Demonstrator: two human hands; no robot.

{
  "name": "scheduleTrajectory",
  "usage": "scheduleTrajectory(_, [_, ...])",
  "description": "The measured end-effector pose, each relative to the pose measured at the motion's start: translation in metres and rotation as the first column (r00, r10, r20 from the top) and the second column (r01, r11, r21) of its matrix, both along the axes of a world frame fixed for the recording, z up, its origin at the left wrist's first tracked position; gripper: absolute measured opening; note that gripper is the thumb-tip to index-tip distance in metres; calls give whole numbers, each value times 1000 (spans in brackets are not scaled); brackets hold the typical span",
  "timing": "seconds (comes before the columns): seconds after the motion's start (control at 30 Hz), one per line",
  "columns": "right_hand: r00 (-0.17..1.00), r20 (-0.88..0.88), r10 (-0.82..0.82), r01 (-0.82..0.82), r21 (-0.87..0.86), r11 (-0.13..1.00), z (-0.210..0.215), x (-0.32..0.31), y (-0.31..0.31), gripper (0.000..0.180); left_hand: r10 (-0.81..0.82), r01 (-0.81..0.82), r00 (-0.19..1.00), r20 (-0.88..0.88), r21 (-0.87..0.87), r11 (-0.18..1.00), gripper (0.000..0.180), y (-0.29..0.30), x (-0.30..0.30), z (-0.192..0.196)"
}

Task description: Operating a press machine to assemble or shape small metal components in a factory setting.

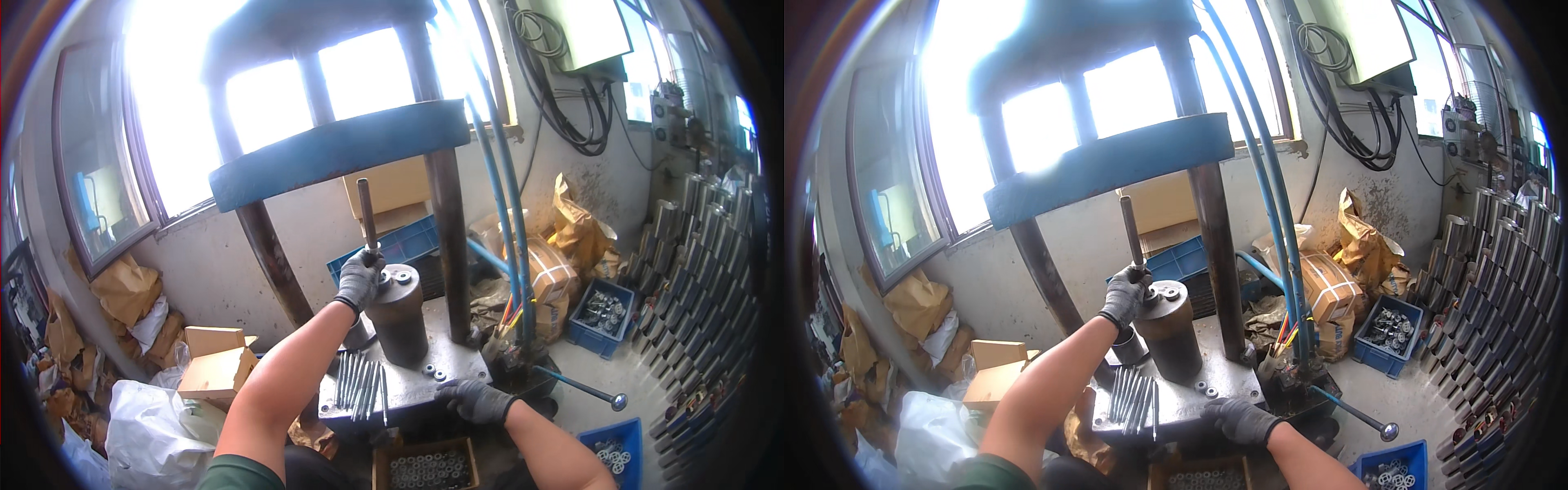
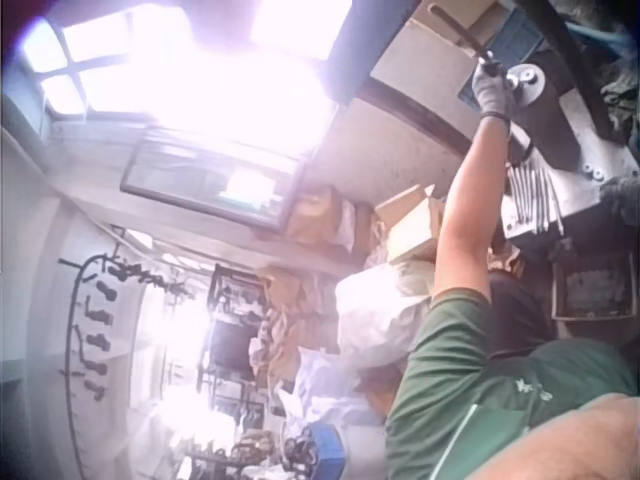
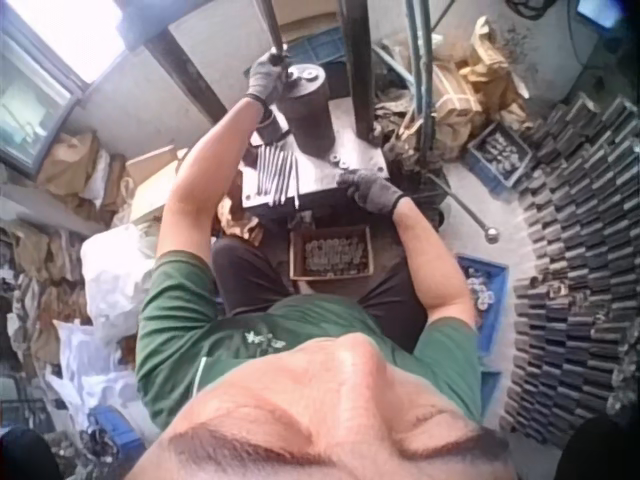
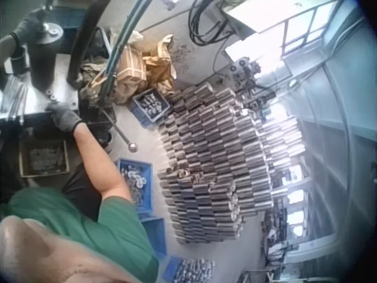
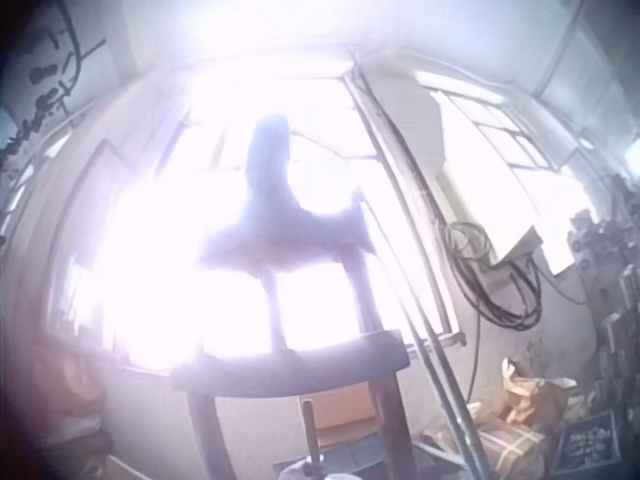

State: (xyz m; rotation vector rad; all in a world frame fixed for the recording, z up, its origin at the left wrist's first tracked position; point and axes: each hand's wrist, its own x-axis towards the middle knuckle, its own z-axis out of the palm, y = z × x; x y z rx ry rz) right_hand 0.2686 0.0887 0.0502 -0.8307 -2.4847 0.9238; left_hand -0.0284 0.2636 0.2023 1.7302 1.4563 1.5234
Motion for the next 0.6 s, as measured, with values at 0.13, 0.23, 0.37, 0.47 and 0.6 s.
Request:
scheduleTrajectory(0.13, [998, -60, 13, -13, 0, 1000, 5, -5, -6, 51, 20, -20, 1000, -10, -5, 1000, 8, 31, -3, -4])
scheduleTrajectory(0.23, [995, -50, 87, -88, -10, 996, 4, 2, -8, 51, 37, -37, 999, -15, -15, 999, 7, 31, 2, -1])
scheduleTrajectory(0.37, [993, 65, 94, -100, 103, 990, -3, 10, -15, 47, 68, -68, 998, 0, 12, 998, 11, 5, 24, 2])
scheduleTrajectory(0.47, [990, 107, 90, -106, 157, 982, 25, 13, -29, 35, 1, -3, 998, 64, 35, 999, 13, 4, 20, -3])
scheduleTrajectory(0.6, [972, 229, -48, -21, 290, 957, 81, 34, -50, 17, -45, 43, 993, 110, 21, 999, 12, 15, 10, -9])
